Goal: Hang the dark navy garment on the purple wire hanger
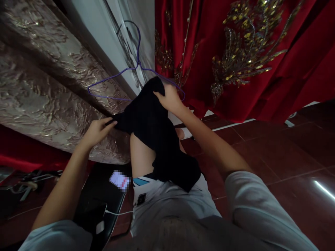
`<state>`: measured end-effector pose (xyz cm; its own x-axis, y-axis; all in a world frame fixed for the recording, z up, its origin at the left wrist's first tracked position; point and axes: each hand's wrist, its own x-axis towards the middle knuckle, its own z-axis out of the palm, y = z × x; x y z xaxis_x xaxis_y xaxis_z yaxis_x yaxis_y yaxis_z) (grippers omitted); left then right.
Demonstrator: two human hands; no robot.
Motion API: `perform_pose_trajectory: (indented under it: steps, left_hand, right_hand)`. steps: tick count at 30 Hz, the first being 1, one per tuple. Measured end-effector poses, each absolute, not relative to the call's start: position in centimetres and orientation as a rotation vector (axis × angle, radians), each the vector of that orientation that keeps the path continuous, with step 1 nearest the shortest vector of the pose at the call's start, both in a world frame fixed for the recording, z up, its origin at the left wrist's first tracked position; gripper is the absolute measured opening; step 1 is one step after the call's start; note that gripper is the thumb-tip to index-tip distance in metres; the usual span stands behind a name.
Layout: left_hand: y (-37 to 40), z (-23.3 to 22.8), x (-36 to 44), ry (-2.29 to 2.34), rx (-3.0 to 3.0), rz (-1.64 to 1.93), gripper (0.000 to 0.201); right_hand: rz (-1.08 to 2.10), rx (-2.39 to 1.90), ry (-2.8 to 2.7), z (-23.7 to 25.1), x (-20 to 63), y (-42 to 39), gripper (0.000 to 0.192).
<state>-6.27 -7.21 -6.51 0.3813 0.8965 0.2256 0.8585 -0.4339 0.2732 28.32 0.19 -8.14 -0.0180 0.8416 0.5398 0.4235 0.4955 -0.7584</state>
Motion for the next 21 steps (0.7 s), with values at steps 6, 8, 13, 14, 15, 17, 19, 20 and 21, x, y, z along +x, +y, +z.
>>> perform_pose_trajectory:
  steps: [6, 8, 13, 14, 15, 17, 19, 20, 21]
  left_hand:
    - [-7.7, -7.5, -8.2, 1.607, 2.515, 0.562, 0.033]
    - [-7.1, -7.6, -8.2, 1.593, 2.519, 0.690, 0.029]
    - [-5.8, -6.0, -5.2, 1.547, 2.441, 1.249, 0.021]
    - [-5.5, -5.6, -4.4, 1.528, 2.390, 1.329, 0.022]
    - [-5.3, -5.3, -3.7, 1.514, 2.341, 1.388, 0.023]
    - [-5.1, -5.0, -2.8, 1.515, 2.270, 1.445, 0.022]
    - [-5.2, -5.1, -2.7, 1.538, 2.258, 1.418, 0.019]
    - [-5.3, -5.3, -2.9, 1.555, 2.262, 1.380, 0.019]
    - [-5.5, -5.5, -3.2, 1.577, 2.260, 1.345, 0.020]
  right_hand:
    - [0.727, -1.159, -1.647, -12.6, 28.0, -0.2, 0.040]
    - [0.660, -1.186, -1.654, -12.4, 29.0, -1.1, 0.043]
    - [0.501, -1.219, -1.664, -10.9, 31.4, -3.6, 0.047]
    - [0.475, -1.233, -1.662, -10.6, 31.8, -4.2, 0.048]
    - [0.446, -1.248, -1.657, -10.3, 32.1, -4.7, 0.048]
    - [0.387, -1.282, -1.644, -9.7, 32.6, -5.4, 0.049]
    - [0.342, -1.321, -1.638, -9.3, 33.1, -5.7, 0.050]
    - [0.326, -1.344, -1.638, -9.1, 33.2, -5.7, 0.051]
    - [0.315, -1.366, -1.637, -9.1, 33.3, -5.7, 0.051]
